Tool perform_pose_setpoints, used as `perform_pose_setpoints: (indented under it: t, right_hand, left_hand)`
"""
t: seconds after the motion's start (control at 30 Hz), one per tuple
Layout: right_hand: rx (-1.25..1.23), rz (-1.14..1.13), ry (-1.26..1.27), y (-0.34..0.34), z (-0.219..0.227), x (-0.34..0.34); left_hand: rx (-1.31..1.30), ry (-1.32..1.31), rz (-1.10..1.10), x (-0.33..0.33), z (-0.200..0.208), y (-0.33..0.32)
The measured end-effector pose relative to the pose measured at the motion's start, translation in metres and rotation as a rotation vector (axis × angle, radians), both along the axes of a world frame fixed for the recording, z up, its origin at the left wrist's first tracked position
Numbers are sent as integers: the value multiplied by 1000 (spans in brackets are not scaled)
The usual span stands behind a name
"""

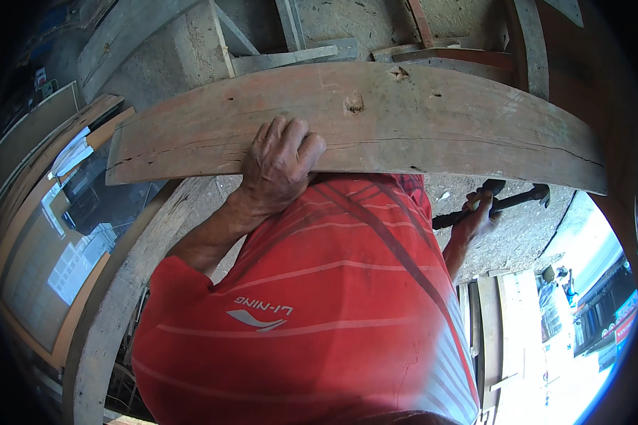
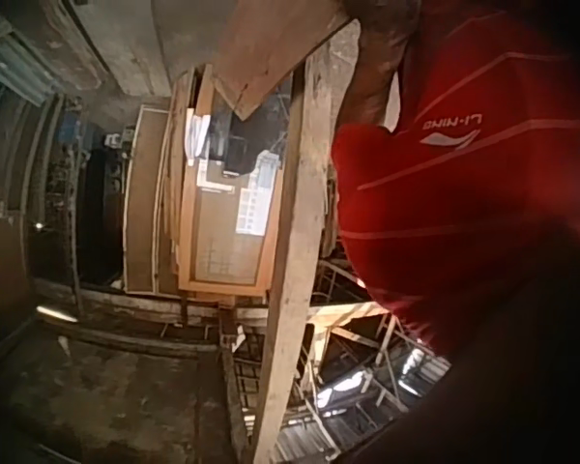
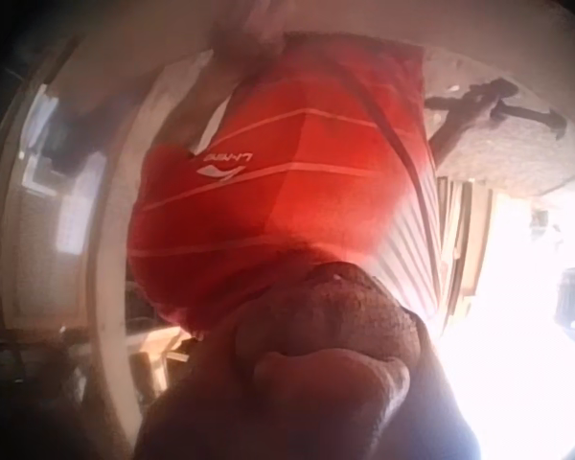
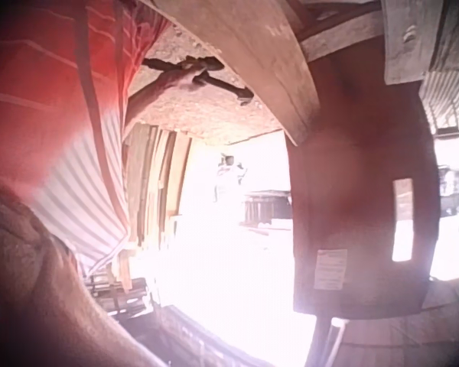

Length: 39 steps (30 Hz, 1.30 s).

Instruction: The person uses a hammer and a chisel to prepare a wooden board, then uses pliers to remove a nail, before positioning another wooden board on top of the structure.

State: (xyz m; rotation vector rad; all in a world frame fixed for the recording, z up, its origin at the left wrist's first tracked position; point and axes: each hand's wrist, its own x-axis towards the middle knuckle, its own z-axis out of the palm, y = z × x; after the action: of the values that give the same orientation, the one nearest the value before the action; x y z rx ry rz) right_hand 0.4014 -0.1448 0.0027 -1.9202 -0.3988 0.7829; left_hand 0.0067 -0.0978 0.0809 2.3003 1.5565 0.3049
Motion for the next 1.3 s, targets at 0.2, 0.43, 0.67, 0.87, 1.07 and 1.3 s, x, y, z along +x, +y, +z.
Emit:
perform_pose_setpoints:
  t: [0.2,0.43,0.67,0.87,1.07,1.3]
  right_hand:
    - [19,27,-11,-5,-4,3]
    - [68,47,-17,8,-3,8]
    - [128,40,-39,27,3,1]
    - [88,64,-36,32,10,1]
    - [123,114,-95,30,1,-5]
    - [273,193,-37,31,-3,-18]
  left_hand:
    - [1,12,11,2,-3,-4]
    - [-58,-52,5,-6,15,18]
    - [-91,-115,-8,-11,26,38]
    - [-112,-93,-48,-18,34,53]
    - [-18,-40,-13,-37,36,85]
    - [29,236,177,-59,-11,193]
